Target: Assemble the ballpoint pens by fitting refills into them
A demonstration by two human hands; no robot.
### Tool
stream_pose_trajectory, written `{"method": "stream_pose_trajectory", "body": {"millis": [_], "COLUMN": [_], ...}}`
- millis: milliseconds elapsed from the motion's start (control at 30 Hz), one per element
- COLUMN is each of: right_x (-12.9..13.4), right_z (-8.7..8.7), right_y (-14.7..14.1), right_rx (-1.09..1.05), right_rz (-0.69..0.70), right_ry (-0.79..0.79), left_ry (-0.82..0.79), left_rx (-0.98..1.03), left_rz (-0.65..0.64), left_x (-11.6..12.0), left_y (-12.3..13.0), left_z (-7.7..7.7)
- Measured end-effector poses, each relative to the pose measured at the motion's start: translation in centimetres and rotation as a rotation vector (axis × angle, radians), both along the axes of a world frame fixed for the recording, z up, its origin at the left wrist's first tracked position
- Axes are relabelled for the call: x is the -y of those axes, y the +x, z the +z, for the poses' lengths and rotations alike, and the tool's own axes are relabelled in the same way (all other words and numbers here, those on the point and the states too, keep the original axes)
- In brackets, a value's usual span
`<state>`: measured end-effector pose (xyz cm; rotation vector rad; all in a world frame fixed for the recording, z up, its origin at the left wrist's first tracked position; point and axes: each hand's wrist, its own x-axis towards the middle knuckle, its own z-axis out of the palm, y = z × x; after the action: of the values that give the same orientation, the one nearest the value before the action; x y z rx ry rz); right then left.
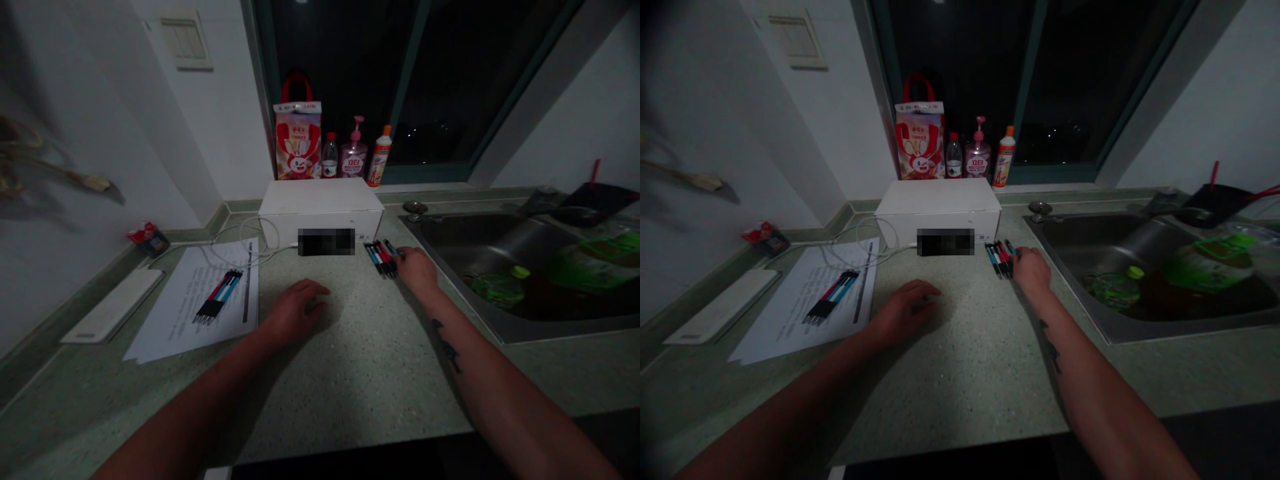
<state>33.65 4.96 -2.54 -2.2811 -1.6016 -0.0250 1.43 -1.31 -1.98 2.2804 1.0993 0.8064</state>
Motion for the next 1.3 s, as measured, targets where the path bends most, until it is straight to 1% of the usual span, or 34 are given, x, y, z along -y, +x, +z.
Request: {"method": "stream_pose_trajectory", "body": {"millis": [67, 133, 200, 267, 433, 567, 633, 733, 833, 900, 1000, 1067, 1133, 1200, 1300], "right_x": [-0.3, -0.7, -1.0, -1.2, -1.4, -1.5, -1.4, -1.1, -0.9, -0.8, -0.7, -0.6, -0.5, -0.3, 0.1], "right_z": [-0.6, -1.2, -1.8, -2.5, -4.1, -4.6, -4.6, -4.5, -4.3, -4.2, -4.1, -4.0, -3.8, -3.6, -3.2], "right_y": [0.0, -0.1, -0.4, -0.9, -2.1, -2.2, -2.2, -2.3, -2.5, -2.6, -2.8, -3.0, -3.3, -3.6, -3.8], "right_rx": [0.006, -0.01, -0.029, -0.027, 0.058, 0.08, 0.08, 0.076, 0.063, 0.055, 0.035, 0.024, 0.02, 0.021, 0.032], "right_rz": [0.026, 0.072, 0.153, 0.257, 0.439, 0.481, 0.483, 0.48, 0.476, 0.472, 0.461, 0.451, 0.435, 0.424, 0.416], "right_ry": [0.023, 0.09, 0.178, 0.227, 0.14, 0.115, 0.11, 0.11, 0.109, 0.099, 0.087, 0.088, 0.084, 0.084, 0.106], "left_ry": [0.002, 0.004, 0.018, 0.043, 0.093, 0.136, 0.151, 0.182, 0.191, 0.145, 0.102, 0.101, 0.103, 0.083, 0.044], "left_rx": [-0.001, -0.006, -0.004, 0.007, 0.03, 0.048, 0.054, 0.037, -0.056, -0.143, -0.358, -0.536, -0.673, -0.763, -0.826], "left_rz": [-0.001, 0.007, 0.009, 0.009, 0.026, 0.073, 0.117, 0.206, 0.344, 0.474, 0.687, 0.789, 0.832, 0.822, 0.82], "left_x": [0.0, -0.1, -0.3, -0.4, -0.8, -1.3, -1.5, -1.7, -2.0, -1.9, -1.1, -0.1, 0.9, 1.9, 2.6], "left_y": [-0.1, -0.1, -0.2, -0.2, -0.4, -1.0, -1.4, -2.1, -3.6, -5.4, -8.7, -10.5, -11.6, -11.9, -11.6], "left_z": [0.0, 0.1, 0.1, 0.0, -0.4, -0.7, -0.3, 1.3, 3.4, 4.6, 5.5, 5.4, 4.8, 4.1, 3.0]}}
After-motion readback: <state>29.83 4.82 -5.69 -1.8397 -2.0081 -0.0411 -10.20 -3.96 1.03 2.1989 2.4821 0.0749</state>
